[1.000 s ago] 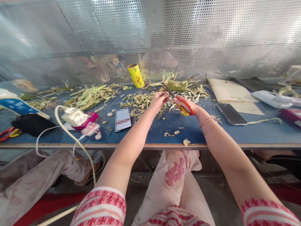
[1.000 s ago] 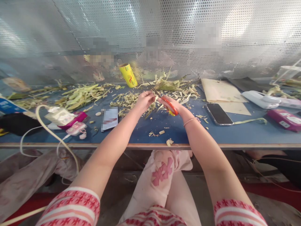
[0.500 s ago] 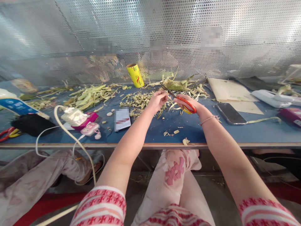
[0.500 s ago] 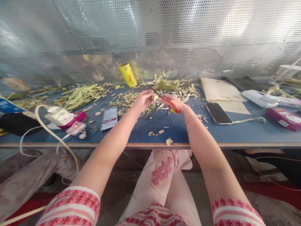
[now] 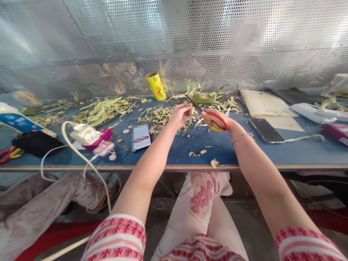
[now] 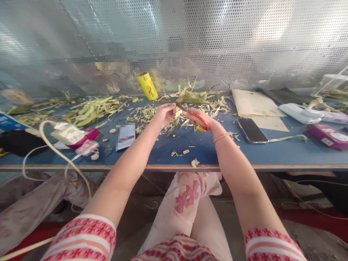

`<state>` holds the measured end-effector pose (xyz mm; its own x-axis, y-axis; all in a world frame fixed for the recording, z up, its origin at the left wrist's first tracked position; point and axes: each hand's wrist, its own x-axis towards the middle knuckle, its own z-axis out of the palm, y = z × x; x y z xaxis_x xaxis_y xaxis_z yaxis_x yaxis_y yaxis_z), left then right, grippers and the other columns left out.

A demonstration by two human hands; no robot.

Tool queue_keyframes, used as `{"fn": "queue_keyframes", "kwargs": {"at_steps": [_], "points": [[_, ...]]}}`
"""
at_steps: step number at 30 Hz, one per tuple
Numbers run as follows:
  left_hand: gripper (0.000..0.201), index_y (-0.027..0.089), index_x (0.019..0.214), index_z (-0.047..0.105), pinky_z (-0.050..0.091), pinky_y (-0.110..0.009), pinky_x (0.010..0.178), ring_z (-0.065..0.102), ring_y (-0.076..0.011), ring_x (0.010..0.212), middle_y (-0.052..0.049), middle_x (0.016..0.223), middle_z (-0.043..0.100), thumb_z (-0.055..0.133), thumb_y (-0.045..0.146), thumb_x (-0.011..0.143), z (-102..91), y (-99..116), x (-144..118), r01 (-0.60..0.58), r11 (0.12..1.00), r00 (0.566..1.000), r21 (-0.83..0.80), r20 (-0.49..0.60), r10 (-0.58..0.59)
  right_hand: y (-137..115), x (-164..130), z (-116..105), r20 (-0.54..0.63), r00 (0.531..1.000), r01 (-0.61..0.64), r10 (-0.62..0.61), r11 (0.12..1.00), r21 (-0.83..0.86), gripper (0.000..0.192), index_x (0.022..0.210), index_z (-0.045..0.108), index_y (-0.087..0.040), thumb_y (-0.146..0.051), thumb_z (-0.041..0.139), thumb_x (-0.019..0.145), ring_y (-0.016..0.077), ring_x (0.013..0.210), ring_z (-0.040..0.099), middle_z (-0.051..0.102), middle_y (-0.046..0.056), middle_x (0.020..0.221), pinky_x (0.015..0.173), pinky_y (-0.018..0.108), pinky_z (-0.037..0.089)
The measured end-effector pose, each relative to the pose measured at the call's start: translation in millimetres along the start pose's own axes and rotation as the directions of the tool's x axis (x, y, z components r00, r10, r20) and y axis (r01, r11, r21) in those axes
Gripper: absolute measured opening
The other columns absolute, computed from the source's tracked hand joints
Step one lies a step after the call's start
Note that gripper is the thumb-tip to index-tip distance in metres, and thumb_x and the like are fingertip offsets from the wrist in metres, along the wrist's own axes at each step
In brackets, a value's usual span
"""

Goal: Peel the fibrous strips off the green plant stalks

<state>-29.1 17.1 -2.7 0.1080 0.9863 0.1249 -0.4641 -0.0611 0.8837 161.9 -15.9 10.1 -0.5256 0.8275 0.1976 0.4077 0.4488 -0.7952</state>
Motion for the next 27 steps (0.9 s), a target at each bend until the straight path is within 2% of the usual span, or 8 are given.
{"fn": "queue_keyframes", "kwargs": {"at_steps": [9, 12, 14, 16, 18, 20, 23, 27], "points": [[0.018, 0.012, 0.067, 0.061, 0.045, -0.018, 0.058, 0.055, -0.0047, 0.051, 0.002, 0.056, 0.057, 0.055, 0.002, 0.081, -0.5, -1.5, 1.3, -0.016, 0.999, 0.999, -0.030, 0.035, 0.017, -3.3, -1.3, 1.6, -0.077, 0.997, 0.020, -0.020, 1.000, -0.008, 0.051, 0.064, 0.042, -0.021, -0.068, 0.051, 0.084, 0.0093, 0.051, 0.041, 0.043, -0.004, 0.052, 0.058, 0.026, 0.039], [0.018, 0.012, 0.069, 0.061, 0.045, -0.017, 0.057, 0.055, -0.0042, 0.051, 0.003, 0.055, 0.058, 0.054, 0.002, 0.082, 0.0, -0.4, 0.4, -0.012, 1.000, 0.999, -0.026, 0.032, 0.013, -1.4, 3.5, -0.4, -0.156, 0.987, -0.042, 0.045, 0.999, 0.020, 0.048, 0.069, 0.047, -0.021, -0.067, 0.052, 0.083, 0.0098, 0.048, 0.042, 0.043, -0.005, 0.050, 0.055, 0.026, 0.038], [0.018, 0.012, 0.070, 0.061, 0.045, -0.017, 0.056, 0.056, -0.0038, 0.051, 0.003, 0.056, 0.058, 0.054, 0.002, 0.084, 0.7, 0.1, -0.6, -0.009, 1.000, 1.000, 0.000, 0.015, 0.009, 3.9, 7.9, -4.8, -0.305, 0.940, -0.172, 0.150, 0.984, -0.049, 0.046, 0.075, 0.052, -0.021, -0.066, 0.053, 0.083, 0.0119, 0.051, 0.046, 0.048, -0.003, 0.054, 0.057, 0.026, 0.041], [0.017, 0.013, 0.071, 0.060, 0.046, -0.016, 0.056, 0.056, -0.0038, 0.051, 0.003, 0.057, 0.060, 0.054, 0.003, 0.084, 1.3, -0.1, -1.3, -0.006, 0.999, 1.000, 0.047, -0.015, 0.007, 14.1, 10.7, -11.3, -0.501, 0.840, -0.350, 0.210, 0.914, -0.204, 0.043, 0.084, 0.058, -0.019, -0.061, 0.057, 0.081, 0.0169, 0.064, 0.056, 0.060, 0.003, 0.067, 0.064, 0.029, 0.044], [0.016, 0.013, 0.072, 0.060, 0.046, -0.017, 0.057, 0.057, -0.0041, 0.051, 0.003, 0.058, 0.061, 0.055, 0.004, 0.084, 1.4, -1.6, -0.8, -0.006, 0.995, 0.999, 0.098, -0.040, 0.010, 28.5, 9.9, -18.1, -0.580, 0.786, -0.489, 0.215, 0.790, -0.370, 0.042, 0.098, 0.061, -0.015, -0.053, 0.063, 0.079, 0.0241, 0.082, 0.063, 0.068, 0.012, 0.088, 0.074, 0.033, 0.047], [0.013, 0.013, 0.074, 0.061, 0.047, -0.017, 0.057, 0.057, -0.0042, 0.052, 0.003, 0.059, 0.062, 0.057, 0.006, 0.084, 0.8, -4.5, 1.0, -0.010, 0.989, 0.999, 0.144, -0.044, 0.016, 44.1, 6.0, -23.0, -0.610, 0.758, -0.578, 0.231, 0.670, -0.466, 0.037, 0.104, 0.062, -0.011, -0.039, 0.063, 0.080, 0.0278, 0.092, 0.064, 0.069, 0.018, 0.096, 0.081, 0.036, 0.048], [0.009, 0.014, 0.075, 0.062, 0.047, -0.018, 0.058, 0.056, -0.0040, 0.052, 0.003, 0.060, 0.063, 0.061, 0.010, 0.083, -1.3, -10.2, 5.1, -0.022, 0.978, 0.999, 0.207, -0.031, 0.029, 60.3, 1.3, -24.7, -0.562, 0.790, -0.581, 0.245, 0.592, -0.558, 0.024, 0.092, 0.068, -0.010, -0.029, 0.065, 0.077, 0.0296, 0.101, 0.063, 0.069, 0.021, 0.098, 0.088, 0.036, 0.047], [0.001, 0.015, 0.079, 0.065, 0.048, -0.020, 0.062, 0.056, -0.0052, 0.057, 0.002, 0.065, 0.065, 0.066, 0.014, 0.080, -3.5, -16.0, 8.7, -0.039, 0.949, 0.999, 0.313, -0.012, 0.046, 56.1, 10.7, -15.6, -0.530, 0.841, -0.456, 0.109, 0.671, -0.585, 0.019, 0.091, 0.070, -0.011, -0.023, 0.062, 0.080, 0.0283, 0.102, 0.062, 0.068, 0.019, 0.100, 0.091, 0.039, 0.048]]}}
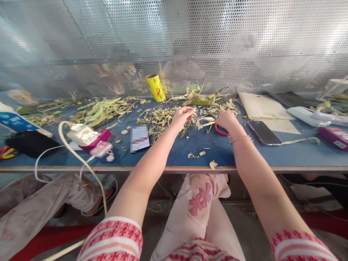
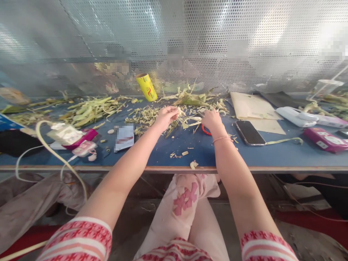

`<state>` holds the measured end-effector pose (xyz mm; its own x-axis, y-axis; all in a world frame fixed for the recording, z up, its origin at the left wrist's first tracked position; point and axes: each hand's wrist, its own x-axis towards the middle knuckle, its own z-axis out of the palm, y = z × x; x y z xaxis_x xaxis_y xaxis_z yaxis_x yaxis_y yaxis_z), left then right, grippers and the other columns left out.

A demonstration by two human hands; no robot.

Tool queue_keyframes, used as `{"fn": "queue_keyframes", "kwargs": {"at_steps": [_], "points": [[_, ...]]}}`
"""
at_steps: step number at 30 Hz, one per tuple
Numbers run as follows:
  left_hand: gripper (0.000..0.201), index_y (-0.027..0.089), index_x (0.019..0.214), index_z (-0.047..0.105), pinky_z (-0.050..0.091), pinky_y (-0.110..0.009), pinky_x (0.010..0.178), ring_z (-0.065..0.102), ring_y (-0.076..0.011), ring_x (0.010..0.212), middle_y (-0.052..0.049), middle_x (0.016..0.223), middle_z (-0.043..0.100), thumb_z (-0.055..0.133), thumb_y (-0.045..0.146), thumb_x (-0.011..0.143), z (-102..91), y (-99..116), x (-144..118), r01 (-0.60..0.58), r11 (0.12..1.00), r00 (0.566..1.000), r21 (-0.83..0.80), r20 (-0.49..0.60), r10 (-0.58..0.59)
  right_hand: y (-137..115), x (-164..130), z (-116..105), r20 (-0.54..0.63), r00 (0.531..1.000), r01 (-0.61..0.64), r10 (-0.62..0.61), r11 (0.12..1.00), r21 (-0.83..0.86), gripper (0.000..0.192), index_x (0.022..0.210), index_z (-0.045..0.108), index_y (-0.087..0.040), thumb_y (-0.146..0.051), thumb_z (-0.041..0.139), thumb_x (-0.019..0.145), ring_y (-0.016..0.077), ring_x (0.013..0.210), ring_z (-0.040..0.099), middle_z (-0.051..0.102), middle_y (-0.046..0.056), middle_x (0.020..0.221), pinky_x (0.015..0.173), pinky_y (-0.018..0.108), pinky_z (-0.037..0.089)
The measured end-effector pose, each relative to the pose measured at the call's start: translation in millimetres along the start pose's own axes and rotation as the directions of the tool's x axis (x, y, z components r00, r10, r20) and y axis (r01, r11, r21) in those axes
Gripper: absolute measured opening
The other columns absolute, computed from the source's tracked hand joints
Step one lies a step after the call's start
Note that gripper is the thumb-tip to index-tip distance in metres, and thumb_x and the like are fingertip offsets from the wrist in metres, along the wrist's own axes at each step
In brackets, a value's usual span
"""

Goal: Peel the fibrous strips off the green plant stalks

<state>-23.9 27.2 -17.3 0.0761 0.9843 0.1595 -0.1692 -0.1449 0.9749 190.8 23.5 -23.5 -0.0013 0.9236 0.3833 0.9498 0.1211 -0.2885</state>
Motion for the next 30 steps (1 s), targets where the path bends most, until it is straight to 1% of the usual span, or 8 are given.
{"fn": "queue_keyframes", "kwargs": {"at_steps": [2, 4, 7, 10, 16, 21, 25, 30], "points": [[0.003, 0.015, 0.081, 0.067, 0.048, -0.021, 0.063, 0.057, -0.0062, 0.060, 0.001, 0.068, 0.066, 0.068, 0.015, 0.078, 0.4, -0.9, -0.3, -0.008, 0.998, 1.000, 0.057, 0.007, 0.008, -15.9, 1.5, 1.8, -0.010, 0.992, 0.128, -0.128, 0.976, 0.179, 0.020, 0.095, 0.071, -0.013, -0.019, 0.059, 0.081, 0.0231, 0.094, 0.063, 0.069, 0.014, 0.099, 0.090, 0.037, 0.049], [0.007, 0.015, 0.082, 0.068, 0.047, -0.022, 0.063, 0.058, -0.0073, 0.063, 0.001, 0.070, 0.066, 0.071, 0.016, 0.075, 1.1, -0.7, -1.7, -0.017, 0.995, 1.000, 0.101, 0.023, 0.015, -31.4, 0.8, 4.3, -0.073, 0.967, 0.255, -0.246, 0.890, 0.379, 0.024, 0.104, 0.070, -0.015, -0.023, 0.057, 0.084, 0.0185, 0.085, 0.064, 0.068, 0.012, 0.103, 0.085, 0.035, 0.051], [0.012, 0.014, 0.081, 0.067, 0.046, -0.022, 0.061, 0.058, -0.0081, 0.063, 0.001, 0.068, 0.064, 0.074, 0.015, 0.071, 2.1, -0.4, -3.5, -0.045, 0.989, 0.998, 0.141, 0.045, 0.039, -45.3, -3.4, 8.1, -0.166, 0.928, 0.370, -0.333, 0.780, 0.505, 0.025, 0.105, 0.070, -0.018, -0.024, 0.058, 0.085, 0.0178, 0.085, 0.064, 0.069, 0.010, 0.102, 0.080, 0.033, 0.053], [0.016, 0.014, 0.079, 0.064, 0.044, -0.022, 0.060, 0.056, -0.0078, 0.061, 0.002, 0.065, 0.062, 0.075, 0.014, 0.068, 2.5, -1.8, -3.0, -0.121, 0.974, 0.991, 0.189, 0.073, 0.109, -48.1, -6.6, 8.4, -0.174, 0.930, 0.366, -0.324, 0.768, 0.525, 0.022, 0.101, 0.072, -0.017, -0.023, 0.058, 0.086, 0.0187, 0.087, 0.065, 0.071, 0.010, 0.098, 0.079, 0.033, 0.053], [0.031, 0.015, 0.080, 0.057, 0.048, -0.024, 0.071, 0.059, -0.0088, 0.068, 0.002, 0.071, 0.061, 0.080, 0.012, 0.059, 3.4, -6.0, 0.7, -0.248, 0.923, 0.968, 0.295, 0.105, 0.226, -48.6, -6.3, 5.0, -0.136, 0.948, 0.315, -0.289, 0.775, 0.547, 0.014, 0.090, 0.075, -0.018, -0.020, 0.065, 0.080, 0.0182, 0.080, 0.067, 0.074, 0.007, 0.089, 0.077, 0.032, 0.054], [0.025, 0.017, 0.081, 0.054, 0.046, -0.024, 0.068, 0.057, -0.0085, 0.067, 0.003, 0.074, 0.062, 0.074, 0.011, 0.066, 4.4, -7.7, -0.7, -0.371, 0.840, 0.928, 0.397, 0.192, 0.319, -48.8, -5.8, 7.4, -0.149, 0.948, 0.316, -0.282, 0.760, 0.568, 0.015, 0.088, 0.074, -0.017, -0.017, 0.068, 0.075, 0.0179, 0.079, 0.067, 0.073, 0.007, 0.088, 0.074, 0.031, 0.055], [0.023, 0.017, 0.079, 0.053, 0.045, -0.024, 0.067, 0.055, -0.0082, 0.065, 0.003, 0.074, 0.061, 0.073, 0.013, 0.066, 5.3, -8.0, -2.3, -0.388, 0.802, 0.922, 0.453, 0.187, 0.340, -48.8, -6.8, 7.0, -0.145, 0.948, 0.316, -0.284, 0.775, 0.547, 0.012, 0.086, 0.074, -0.017, -0.017, 0.068, 0.075, 0.0177, 0.078, 0.067, 0.073, 0.006, 0.085, 0.075, 0.030, 0.054], [0.019, 0.017, 0.080, 0.055, 0.045, -0.023, 0.067, 0.057, -0.0092, 0.067, 0.002, 0.076, 0.061, 0.070, 0.018, 0.069, 5.6, -8.1, -4.8, -0.344, 0.828, 0.939, 0.443, 0.179, 0.294, -48.9, -8.5, 4.2, -0.122, 0.947, 0.318, -0.298, 0.813, 0.487, 0.013, 0.088, 0.074, -0.018, -0.020, 0.065, 0.079, 0.0178, 0.078, 0.066, 0.074, 0.005, 0.085, 0.078, 0.031, 0.051]]}}
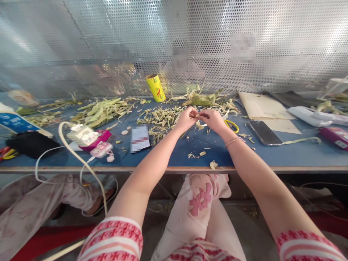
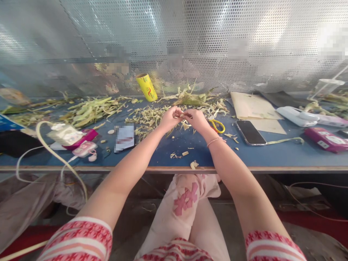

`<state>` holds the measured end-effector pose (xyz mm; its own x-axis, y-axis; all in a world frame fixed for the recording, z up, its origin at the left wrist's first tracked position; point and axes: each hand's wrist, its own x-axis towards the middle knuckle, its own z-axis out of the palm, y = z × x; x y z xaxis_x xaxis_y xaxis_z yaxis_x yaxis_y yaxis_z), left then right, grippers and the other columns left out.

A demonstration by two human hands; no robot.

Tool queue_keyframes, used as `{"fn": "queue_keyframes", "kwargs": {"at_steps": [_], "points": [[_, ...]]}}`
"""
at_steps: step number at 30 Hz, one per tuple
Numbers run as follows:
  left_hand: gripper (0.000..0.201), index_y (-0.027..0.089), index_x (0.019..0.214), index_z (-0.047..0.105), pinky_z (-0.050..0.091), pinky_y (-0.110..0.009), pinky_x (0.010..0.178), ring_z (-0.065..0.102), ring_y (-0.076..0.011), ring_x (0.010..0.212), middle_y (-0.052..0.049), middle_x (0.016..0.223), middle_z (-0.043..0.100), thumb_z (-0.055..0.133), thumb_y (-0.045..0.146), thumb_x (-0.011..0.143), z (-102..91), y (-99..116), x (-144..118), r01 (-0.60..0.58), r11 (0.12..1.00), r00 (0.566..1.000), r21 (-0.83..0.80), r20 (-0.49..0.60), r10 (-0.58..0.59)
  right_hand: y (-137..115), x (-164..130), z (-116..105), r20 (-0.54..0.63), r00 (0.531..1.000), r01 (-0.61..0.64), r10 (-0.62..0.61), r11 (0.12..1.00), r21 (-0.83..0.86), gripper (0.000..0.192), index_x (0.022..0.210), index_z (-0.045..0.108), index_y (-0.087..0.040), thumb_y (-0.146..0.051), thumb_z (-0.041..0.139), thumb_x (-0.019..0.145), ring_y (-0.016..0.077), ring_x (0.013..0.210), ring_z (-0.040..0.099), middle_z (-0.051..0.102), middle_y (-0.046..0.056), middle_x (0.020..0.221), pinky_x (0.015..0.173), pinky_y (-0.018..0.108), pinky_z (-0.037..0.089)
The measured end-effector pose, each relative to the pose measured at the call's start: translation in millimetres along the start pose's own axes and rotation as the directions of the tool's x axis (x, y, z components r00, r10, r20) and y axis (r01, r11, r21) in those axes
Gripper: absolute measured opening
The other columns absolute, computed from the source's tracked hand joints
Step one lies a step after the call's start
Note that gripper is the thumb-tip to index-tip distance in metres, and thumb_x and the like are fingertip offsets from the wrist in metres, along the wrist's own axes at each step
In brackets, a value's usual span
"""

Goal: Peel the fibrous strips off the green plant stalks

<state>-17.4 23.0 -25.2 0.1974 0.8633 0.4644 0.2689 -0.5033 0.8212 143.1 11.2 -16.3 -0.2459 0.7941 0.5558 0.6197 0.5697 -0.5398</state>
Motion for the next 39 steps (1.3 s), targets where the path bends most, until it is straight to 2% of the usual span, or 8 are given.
{"fn": "queue_keyframes", "kwargs": {"at_steps": [4, 12, 16, 21, 24, 28, 33, 39], "points": [[0.015, 0.017, 0.082, 0.057, 0.046, -0.024, 0.068, 0.060, -0.0109, 0.071, -0.001, 0.077, 0.064, 0.068, 0.024, 0.074, -1.4, 3.4, -2.7, -0.007, 0.999, 0.999, -0.038, 0.033, 0.008, 1.5, 0.2, -1.6, -0.025, 0.999, 0.029, -0.030, 0.998, -0.053, 0.016, 0.089, 0.075, -0.018, -0.019, 0.061, 0.081, 0.0183, 0.079, 0.064, 0.072, 0.007, 0.085, 0.077, 0.032, 0.050], [0.010, 0.018, 0.081, 0.060, 0.045, -0.023, 0.070, 0.061, -0.0126, 0.075, -0.001, 0.078, 0.066, 0.064, 0.027, 0.081, -4.6, 1.4, -1.1, -0.088, 0.994, 0.995, 0.071, 0.045, 0.085, 4.8, 1.1, -2.5, -0.034, 0.997, 0.071, -0.074, 0.994, -0.084, 0.013, 0.085, 0.076, -0.019, -0.019, 0.063, 0.081, 0.0174, 0.074, 0.060, 0.070, 0.006, 0.081, 0.074, 0.031, 0.046], [0.006, 0.018, 0.077, 0.061, 0.043, -0.023, 0.066, 0.060, -0.0126, 0.072, 0.000, 0.074, 0.065, 0.063, 0.023, 0.081, -6.0, 4.7, -1.2, -0.080, 0.992, 0.997, 0.102, 0.026, 0.078, 7.5, 1.6, -1.9, -0.039, 0.995, 0.093, -0.097, 0.992, -0.084, 0.012, 0.083, 0.076, -0.019, -0.019, 0.064, 0.082, 0.0172, 0.077, 0.060, 0.068, 0.006, 0.082, 0.076, 0.030, 0.046], [0.010, 0.018, 0.073, 0.057, 0.046, -0.023, 0.061, 0.056, -0.0098, 0.057, 0.003, 0.061, 0.058, 0.063, 0.019, 0.081, -1.7, 10.7, -3.0, 0.093, 0.994, 0.995, -0.049, 0.030, -0.092, 14.1, 2.4, 1.8, -0.049, 0.990, 0.126, -0.130, 0.989, -0.082, 0.012, 0.085, 0.076, -0.020, -0.020, 0.064, 0.084, 0.0168, 0.080, 0.059, 0.064, 0.006, 0.086, 0.079, 0.030, 0.047], [0.013, 0.016, 0.072, 0.056, 0.053, -0.026, 0.067, 0.062, -0.0100, 0.061, 0.003, 0.065, 0.060, 0.066, 0.019, 0.080, 2.9, 9.6, -3.1, 0.209, 0.952, 0.978, -0.225, 0.025, -0.209, 17.7, 2.7, 5.8, -0.041, 0.983, 0.177, -0.181, 0.979, -0.097, 0.015, 0.086, 0.075, -0.019, -0.020, 0.060, 0.088, 0.0183, 0.085, 0.059, 0.063, 0.007, 0.087, 0.083, 0.031, 0.047], [0.012, 0.014, 0.076, 0.057, 0.055, -0.028, 0.073, 0.063, -0.0088, 0.063, 0.003, 0.069, 0.062, 0.069, 0.016, 0.076, 5.8, 6.5, -2.0, 0.257, 0.892, 0.963, -0.373, 0.018, -0.270, 19.8, 3.5, 9.5, -0.016, 0.976, 0.212, -0.216, 0.968, -0.134, 0.019, 0.085, 0.073, -0.018, -0.020, 0.055, 0.090, 0.0193, 0.085, 0.059, 0.062, 0.008, 0.085, 0.084, 0.033, 0.048], [0.010, 0.013, 0.078, 0.063, 0.054, -0.028, 0.076, 0.064, -0.0095, 0.066, 0.001, 0.070, 0.065, 0.069, 0.013, 0.071, 3.3, 3.9, -0.8, 0.242, 0.904, 0.968, -0.353, 0.033, -0.247, 15.8, 2.9, 6.2, -0.006, 0.984, 0.178, -0.179, 0.978, -0.108, 0.020, 0.085, 0.074, -0.019, -0.023, 0.054, 0.090, 0.0200, 0.086, 0.060, 0.067, 0.009, 0.085, 0.085, 0.034, 0.048], [0.016, 0.014, 0.081, 0.067, 0.053, -0.029, 0.077, 0.065, -0.0125, 0.071, -0.001, 0.073, 0.068, 0.072, 0.017, 0.066, -1.0, 0.3, -0.5, 0.142, 0.957, 0.990, -0.251, 0.034, -0.138, 8.2, 0.9, -0.8, -0.034, 0.996, 0.083, -0.085, 0.995, -0.059, 0.021, 0.079, 0.075, -0.017, -0.022, 0.056, 0.088, 0.0180, 0.080, 0.062, 0.070, 0.007, 0.079, 0.079, 0.030, 0.047]]}}
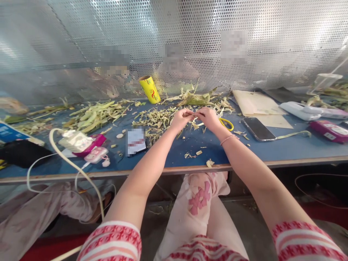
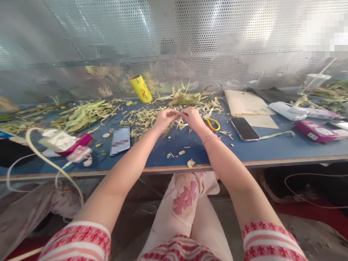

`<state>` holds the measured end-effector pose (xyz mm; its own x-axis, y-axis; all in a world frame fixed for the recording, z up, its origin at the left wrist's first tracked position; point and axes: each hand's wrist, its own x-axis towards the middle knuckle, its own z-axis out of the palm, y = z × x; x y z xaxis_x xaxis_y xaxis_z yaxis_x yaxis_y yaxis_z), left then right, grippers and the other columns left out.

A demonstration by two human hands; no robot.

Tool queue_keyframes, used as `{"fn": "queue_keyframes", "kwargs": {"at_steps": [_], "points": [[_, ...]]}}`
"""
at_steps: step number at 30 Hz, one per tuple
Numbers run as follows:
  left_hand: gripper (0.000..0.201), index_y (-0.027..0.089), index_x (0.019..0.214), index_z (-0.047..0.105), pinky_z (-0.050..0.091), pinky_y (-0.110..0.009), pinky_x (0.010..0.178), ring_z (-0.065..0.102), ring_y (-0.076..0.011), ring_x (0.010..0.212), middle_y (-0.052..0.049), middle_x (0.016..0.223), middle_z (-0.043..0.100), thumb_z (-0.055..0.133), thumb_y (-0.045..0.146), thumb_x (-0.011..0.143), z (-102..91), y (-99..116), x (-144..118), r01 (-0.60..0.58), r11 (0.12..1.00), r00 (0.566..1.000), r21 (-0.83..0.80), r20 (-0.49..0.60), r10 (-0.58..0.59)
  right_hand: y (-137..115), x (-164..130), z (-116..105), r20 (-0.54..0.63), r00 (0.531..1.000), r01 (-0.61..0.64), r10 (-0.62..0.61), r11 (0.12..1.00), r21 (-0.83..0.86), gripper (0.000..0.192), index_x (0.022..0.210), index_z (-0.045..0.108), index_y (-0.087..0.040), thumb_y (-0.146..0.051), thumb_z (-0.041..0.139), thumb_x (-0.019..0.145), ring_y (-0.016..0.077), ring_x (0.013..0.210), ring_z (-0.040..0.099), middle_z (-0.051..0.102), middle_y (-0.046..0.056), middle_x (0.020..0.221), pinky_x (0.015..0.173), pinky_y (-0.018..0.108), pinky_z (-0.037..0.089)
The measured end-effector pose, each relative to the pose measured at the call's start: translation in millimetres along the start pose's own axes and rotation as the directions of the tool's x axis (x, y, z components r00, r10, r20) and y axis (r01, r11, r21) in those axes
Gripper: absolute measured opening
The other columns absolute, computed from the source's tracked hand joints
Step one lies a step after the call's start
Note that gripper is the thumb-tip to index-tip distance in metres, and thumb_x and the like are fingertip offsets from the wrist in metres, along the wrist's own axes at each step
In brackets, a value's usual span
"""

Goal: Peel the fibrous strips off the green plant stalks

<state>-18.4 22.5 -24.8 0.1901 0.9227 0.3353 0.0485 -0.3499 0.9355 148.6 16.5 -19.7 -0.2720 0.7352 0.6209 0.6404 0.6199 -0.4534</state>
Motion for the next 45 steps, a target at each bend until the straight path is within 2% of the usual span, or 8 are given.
{"fn": "queue_keyframes", "kwargs": {"at_steps": [9, 15, 23, 28, 31, 34, 38, 45], "points": [[0.011, 0.014, 0.080, 0.065, 0.051, -0.028, 0.077, 0.064, -0.0126, 0.073, -0.002, 0.075, 0.068, 0.070, 0.022, 0.072, -0.7, -0.2, 0.5, -0.053, 0.996, 0.999, 0.071, 0.010, 0.052, -3.9, 0.7, 0.6, 0.025, 0.988, -0.156, 0.154, 0.981, 0.113, 0.020, 0.078, 0.073, -0.017, -0.027, 0.058, 0.086, 0.0146, 0.066, 0.062, 0.069, 0.004, 0.074, 0.072, 0.028, 0.047], [0.004, 0.015, 0.078, 0.064, 0.049, -0.026, 0.072, 0.063, -0.0121, 0.071, -0.001, 0.072, 0.066, 0.066, 0.017, 0.076, 0.2, -1.3, 1.9, -0.047, 0.993, 0.999, 0.108, -0.006, 0.048, -5.9, 1.6, 0.1, -0.007, 0.992, -0.126, 0.127, 0.989, 0.071, 0.017, 0.076, 0.070, -0.018, -0.033, 0.064, 0.080, 0.0164, 0.075, 0.061, 0.069, 0.006, 0.079, 0.076, 0.031, 0.050], [0.004, 0.014, 0.075, 0.065, 0.048, -0.026, 0.078, 0.061, -0.0110, 0.075, -0.002, 0.079, 0.067, 0.068, 0.012, 0.074, 0.4, -0.6, 3.1, -0.108, 0.990, 0.991, 0.086, -0.067, 0.114, -2.8, 2.1, 6.9, 0.023, 0.958, -0.274, 0.285, 0.891, 0.363, 0.017, 0.077, 0.065, -0.019, -0.035, 0.067, 0.076, 0.0170, 0.068, 0.066, 0.068, 0.002, 0.072, 0.068, 0.034, 0.055], [0.006, 0.013, 0.073, 0.068, 0.049, -0.026, 0.081, 0.062, -0.0098, 0.074, -0.001, 0.077, 0.068, 0.071, 0.009, 0.070, 4.7, -1.9, 3.9, -0.029, 0.990, 0.995, -0.140, -0.099, 0.015, -5.4, 1.3, 5.5, -0.062, 0.959, -0.239, 0.276, 0.908, 0.345, 0.016, 0.075, 0.066, -0.018, -0.034, 0.069, 0.074, 0.0183, 0.073, 0.066, 0.068, 0.004, 0.076, 0.072, 0.034, 0.053], [0.010, 0.012, 0.071, 0.068, 0.049, -0.027, 0.084, 0.063, -0.0087, 0.072, 0.000, 0.075, 0.069, 0.072, 0.004, 0.066, 7.8, -1.3, 3.0, 0.063, 0.925, 0.990, -0.375, -0.095, -0.106, -5.6, 1.5, 5.8, -0.103, 0.958, -0.217, 0.267, 0.913, 0.344, 0.013, 0.073, 0.066, -0.018, -0.031, 0.068, 0.074, 0.0172, 0.073, 0.063, 0.067, 0.004, 0.078, 0.072, 0.034, 0.052], [0.013, 0.012, 0.071, 0.068, 0.049, -0.026, 0.086, 0.064, -0.0070, 0.068, 0.002, 0.068, 0.068, 0.073, 0.002, 0.066, 9.9, 2.0, 0.5, 0.117, 0.846, 0.980, -0.520, -0.076, -0.182, -5.5, 2.1, 6.2, -0.158, 0.959, -0.174, 0.236, 0.929, 0.326, 0.012, 0.070, 0.065, -0.018, -0.029, 0.069, 0.072, 0.0159, 0.074, 0.060, 0.065, 0.003, 0.079, 0.074, 0.034, 0.051], [0.014, 0.013, 0.070, 0.066, 0.050, -0.024, 0.082, 0.063, -0.0055, 0.064, 0.003, 0.063, 0.066, 0.067, -0.001, 0.071, 11.7, 7.7, -3.5, 0.129, 0.807, 0.978, -0.576, -0.062, -0.200, -8.2, 2.0, 3.6, -0.204, 0.959, -0.126, 0.196, 0.941, 0.314, 0.010, 0.067, 0.065, -0.019, -0.026, 0.070, 0.071, 0.0151, 0.077, 0.057, 0.062, 0.003, 0.082, 0.076, 0.033, 0.049], [0.015, 0.013, 0.071, 0.065, 0.051, -0.025, 0.081, 0.064, -0.0064, 0.063, 0.001, 0.064, 0.067, 0.063, -0.001, 0.076, 12.5, 9.2, -3.8, 0.178, 0.802, 0.969, -0.571, -0.039, -0.243, -11.0, 2.0, 0.1, -0.174, 0.962, -0.154, 0.212, 0.943, 0.295, 0.007, 0.065, 0.066, -0.019, -0.023, 0.071, 0.068, 0.0149, 0.074, 0.054, 0.060, 0.002, 0.078, 0.075, 0.033, 0.048]]}}
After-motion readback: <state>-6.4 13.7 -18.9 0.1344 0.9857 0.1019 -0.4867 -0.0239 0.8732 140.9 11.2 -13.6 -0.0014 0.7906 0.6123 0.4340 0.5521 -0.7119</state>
